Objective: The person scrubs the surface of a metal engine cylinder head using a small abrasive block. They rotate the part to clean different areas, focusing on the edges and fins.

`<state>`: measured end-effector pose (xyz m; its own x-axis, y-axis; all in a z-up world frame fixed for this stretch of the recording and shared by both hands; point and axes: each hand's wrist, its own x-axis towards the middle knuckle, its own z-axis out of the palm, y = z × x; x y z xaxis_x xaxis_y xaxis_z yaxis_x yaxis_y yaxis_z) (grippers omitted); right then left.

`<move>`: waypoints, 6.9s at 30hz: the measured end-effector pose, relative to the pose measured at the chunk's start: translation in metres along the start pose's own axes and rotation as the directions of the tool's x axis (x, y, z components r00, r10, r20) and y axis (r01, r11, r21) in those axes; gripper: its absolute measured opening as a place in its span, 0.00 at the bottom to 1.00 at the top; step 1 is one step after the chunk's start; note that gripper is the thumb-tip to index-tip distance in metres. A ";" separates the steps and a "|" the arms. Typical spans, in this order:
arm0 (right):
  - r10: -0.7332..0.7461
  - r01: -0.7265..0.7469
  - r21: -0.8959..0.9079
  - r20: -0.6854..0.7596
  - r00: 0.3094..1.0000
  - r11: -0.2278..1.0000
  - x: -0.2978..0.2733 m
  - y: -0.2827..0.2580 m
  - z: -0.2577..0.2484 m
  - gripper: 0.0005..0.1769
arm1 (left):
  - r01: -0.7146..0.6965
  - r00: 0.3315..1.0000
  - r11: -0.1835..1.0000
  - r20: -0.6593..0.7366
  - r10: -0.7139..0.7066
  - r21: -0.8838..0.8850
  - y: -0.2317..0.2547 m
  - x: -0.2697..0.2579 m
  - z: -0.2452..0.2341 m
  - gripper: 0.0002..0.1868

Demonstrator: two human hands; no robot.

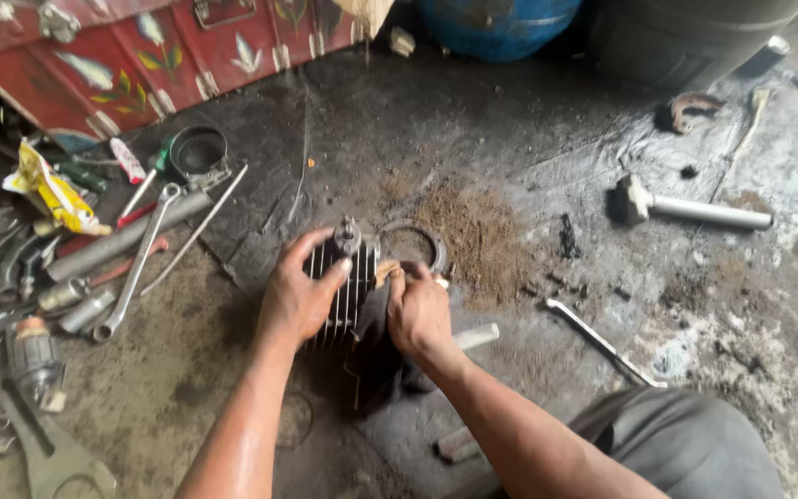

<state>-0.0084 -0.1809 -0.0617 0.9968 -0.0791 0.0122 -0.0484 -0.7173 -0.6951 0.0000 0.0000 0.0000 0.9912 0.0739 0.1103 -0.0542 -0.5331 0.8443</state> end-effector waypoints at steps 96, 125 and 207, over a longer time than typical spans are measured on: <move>-0.252 0.291 -0.245 0.179 0.951 0.925 -0.040 -0.025 -0.051 0.17 | 0.149 0.988 0.989 0.040 -0.150 0.020 0.014 0.001 -0.001 0.28; -0.055 0.087 -0.062 0.403 0.914 0.994 -0.002 -0.024 -0.081 0.17 | 0.200 0.977 0.978 0.064 -0.203 0.055 0.007 0.002 0.001 0.28; 0.081 -0.109 0.208 0.139 0.987 0.972 -0.031 -0.043 -0.052 0.11 | -0.046 0.999 0.964 0.024 0.042 0.261 0.042 -0.008 0.011 0.39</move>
<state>-0.0403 -0.1834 0.0052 0.9887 -0.0398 -0.1444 -0.1426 -0.5444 -0.8266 -0.0087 -0.0326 0.0286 0.9906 0.0318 0.1330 -0.0666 -0.7374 0.6721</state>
